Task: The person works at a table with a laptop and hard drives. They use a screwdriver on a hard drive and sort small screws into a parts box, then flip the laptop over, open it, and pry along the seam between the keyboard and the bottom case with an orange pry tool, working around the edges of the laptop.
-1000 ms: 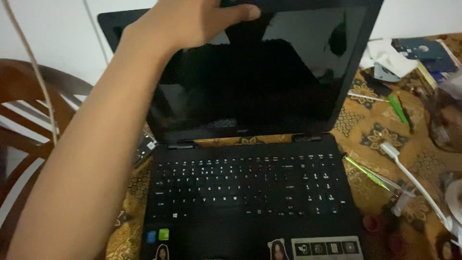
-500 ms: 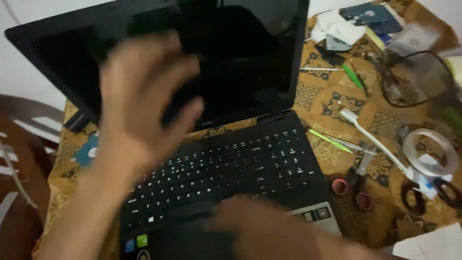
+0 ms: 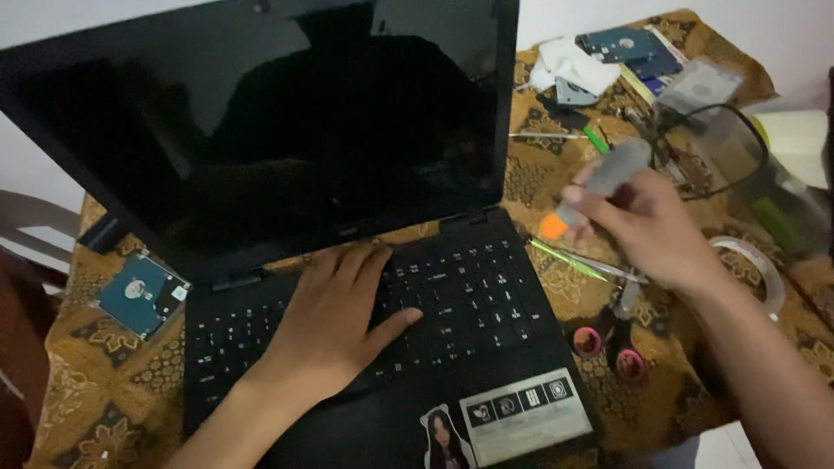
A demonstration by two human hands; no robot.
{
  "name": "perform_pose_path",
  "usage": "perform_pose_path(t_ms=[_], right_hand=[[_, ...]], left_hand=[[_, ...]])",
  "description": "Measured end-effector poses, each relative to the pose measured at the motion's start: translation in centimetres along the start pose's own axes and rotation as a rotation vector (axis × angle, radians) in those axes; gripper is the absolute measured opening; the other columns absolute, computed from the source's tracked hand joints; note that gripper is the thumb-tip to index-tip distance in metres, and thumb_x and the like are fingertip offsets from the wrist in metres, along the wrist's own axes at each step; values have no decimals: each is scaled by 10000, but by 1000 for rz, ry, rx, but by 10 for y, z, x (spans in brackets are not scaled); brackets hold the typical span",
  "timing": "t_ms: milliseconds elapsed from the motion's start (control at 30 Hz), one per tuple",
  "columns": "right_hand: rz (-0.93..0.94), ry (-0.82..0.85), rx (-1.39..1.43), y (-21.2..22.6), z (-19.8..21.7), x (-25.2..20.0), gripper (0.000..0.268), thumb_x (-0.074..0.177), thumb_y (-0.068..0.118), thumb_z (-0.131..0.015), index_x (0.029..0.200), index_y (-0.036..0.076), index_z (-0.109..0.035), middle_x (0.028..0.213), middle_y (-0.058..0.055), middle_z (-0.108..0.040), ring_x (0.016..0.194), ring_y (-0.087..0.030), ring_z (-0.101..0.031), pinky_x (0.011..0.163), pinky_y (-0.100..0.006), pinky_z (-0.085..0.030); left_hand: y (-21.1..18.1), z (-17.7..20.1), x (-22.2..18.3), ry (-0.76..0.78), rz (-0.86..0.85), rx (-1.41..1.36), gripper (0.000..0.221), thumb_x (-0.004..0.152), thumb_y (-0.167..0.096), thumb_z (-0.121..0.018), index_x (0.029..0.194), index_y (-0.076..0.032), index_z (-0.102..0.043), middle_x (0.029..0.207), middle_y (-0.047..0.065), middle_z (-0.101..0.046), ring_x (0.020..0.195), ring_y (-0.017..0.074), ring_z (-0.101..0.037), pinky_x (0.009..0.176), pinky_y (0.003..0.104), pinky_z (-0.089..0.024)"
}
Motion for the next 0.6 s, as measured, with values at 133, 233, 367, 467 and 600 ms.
perform_pose_path(t_ms=[133, 233, 367, 467, 600], right_hand=[[77, 108, 68, 3, -25, 39, 217, 959, 211, -654, 1084, 35, -669, 868, -90, -749, 764, -192, -757, 674, -329, -628], [36, 131, 124, -26, -33, 53, 211, 950, 171, -681, 1058, -11, -687, 867, -129, -763, 762, -216, -769, 662, -344, -641], [-57, 124, 231, -39, -35, 51, 262, 949, 153, -695, 1070, -80, -701, 901, -176, -766, 786, -249, -780, 686, -364, -654], [-117, 115, 294, -36, -37, 51, 278, 945, 151, -689, 1086, -89, -698, 921, -193, -763, 805, -262, -784, 708, -374, -660], [-210, 119, 396, -46, -43, 54, 276, 937, 149, -692, 1075, -89, -689, 950, -223, -759, 826, -275, -788, 744, -379, -674]], left_hand=[[12, -6, -4, -34, 15, -53, 800, 926, -562, -594, 1459, 17, -453, 1484, 213, -457, 1406, 392, -366, 1172, 547, -242], [15, -2, -4, -110, -18, -176, 713, 959, -508, -619, 1424, 20, -502, 1431, 205, -500, 1367, 382, -396, 1160, 536, -266], [18, 3, 0, -171, -6, -304, 584, 933, -411, -690, 1330, 6, -593, 1328, 195, -557, 1270, 370, -475, 1069, 519, -388], [20, 4, 3, -212, -19, -366, 515, 934, -358, -714, 1285, 10, -634, 1278, 181, -588, 1210, 350, -529, 1013, 492, -461], [19, 4, 5, -263, -49, -364, 522, 927, -338, -725, 1270, 47, -645, 1269, 194, -607, 1201, 362, -555, 994, 493, -491]])
Point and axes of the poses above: each hand's wrist, its own x-axis towards the middle knuckle, its own z-axis out of the back of the hand, y = z × x, the point moved 9 cm from there along x, towards the middle knuckle
